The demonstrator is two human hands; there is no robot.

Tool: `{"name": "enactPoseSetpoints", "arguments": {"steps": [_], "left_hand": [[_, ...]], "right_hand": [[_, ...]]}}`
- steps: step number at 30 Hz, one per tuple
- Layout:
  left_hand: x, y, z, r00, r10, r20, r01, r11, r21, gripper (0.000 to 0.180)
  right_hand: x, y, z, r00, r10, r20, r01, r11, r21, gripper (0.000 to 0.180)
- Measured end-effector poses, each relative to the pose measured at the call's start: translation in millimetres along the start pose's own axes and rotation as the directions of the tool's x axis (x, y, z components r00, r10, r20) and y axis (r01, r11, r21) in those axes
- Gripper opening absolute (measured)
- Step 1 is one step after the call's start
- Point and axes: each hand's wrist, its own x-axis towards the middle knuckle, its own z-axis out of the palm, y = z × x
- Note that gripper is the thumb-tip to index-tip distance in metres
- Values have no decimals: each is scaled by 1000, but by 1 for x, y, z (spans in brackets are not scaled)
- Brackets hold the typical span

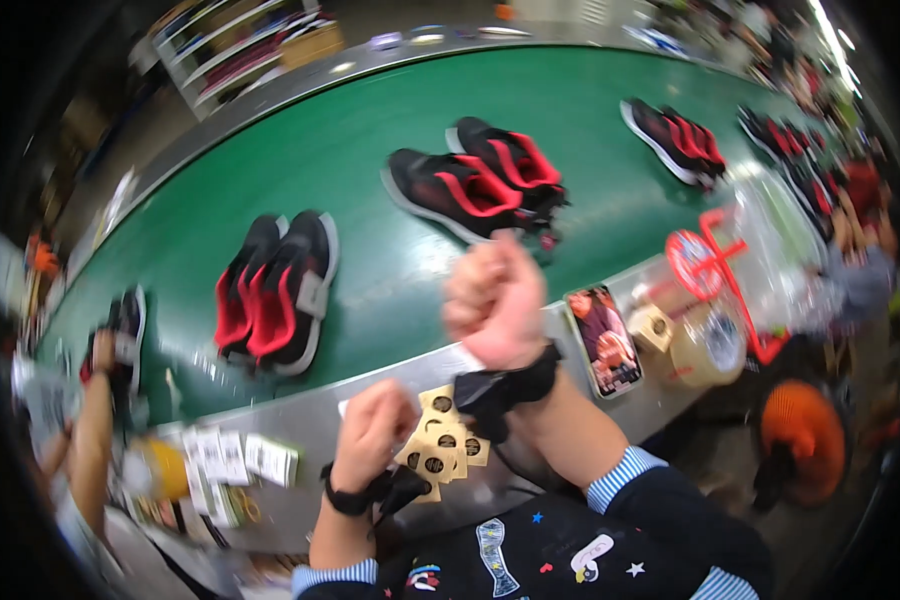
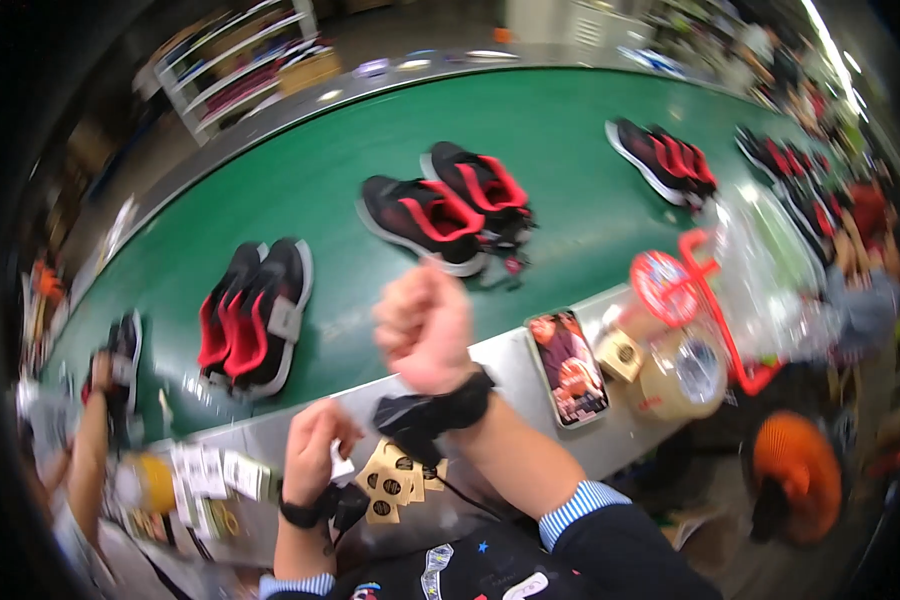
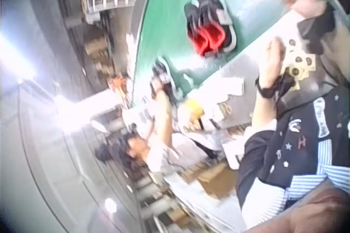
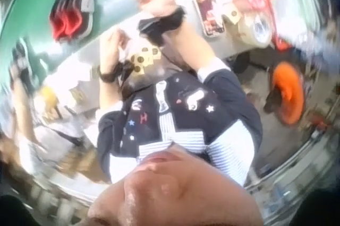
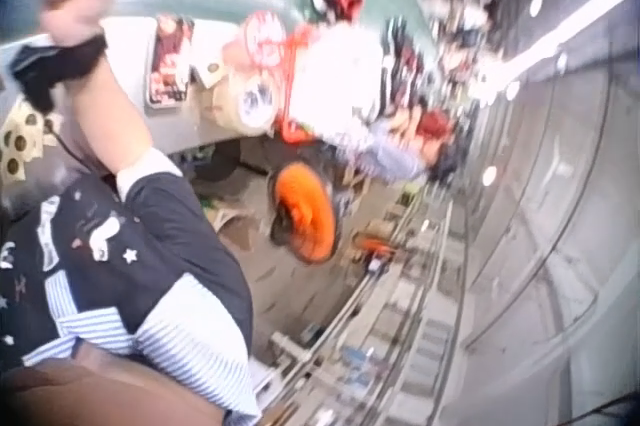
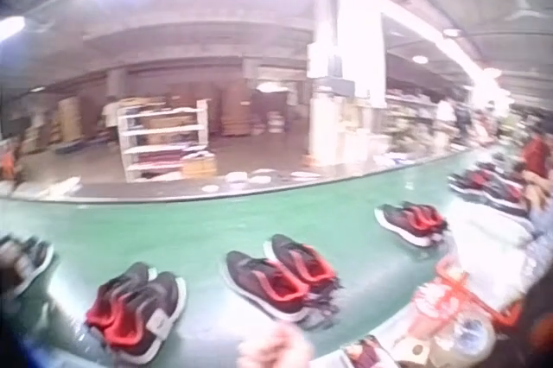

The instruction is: The recorder is seen peeling adhesive labels or tags from a sheet and applying them to the tongues or interiors of sneakers on a conveyor belt.

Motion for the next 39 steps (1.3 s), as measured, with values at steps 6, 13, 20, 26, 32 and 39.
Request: {"name": "enactPoseSetpoints", "arguments": {"steps": [6,13,20,26,32,39], "left_hand": [[18,1,31,971,99,217,-81,992,-92,32],[37,-9,11,983,171,-70,-184,882,-434,36],[38,-26,19,991,131,-20,-132,982,-136,29],[24,-20,11,992,127,10,-127,988,90,31],[-19,-13,-12,1000,-28,-2,27,939,344,23],[-83,-15,-88,895,273,-353,375,-32,927,84]], "right_hand": [[-9,-50,5,995,-74,66,74,997,6,33],[-15,-63,15,924,-278,264,382,633,-674,36],[2,14,-4,961,244,130,92,162,-982,29],[0,9,-4,933,359,-1,-344,892,-292,16],[-1,27,-22,937,341,-75,-347,934,-84,20],[-8,52,5,959,257,-123,-284,886,-365,13]]}}
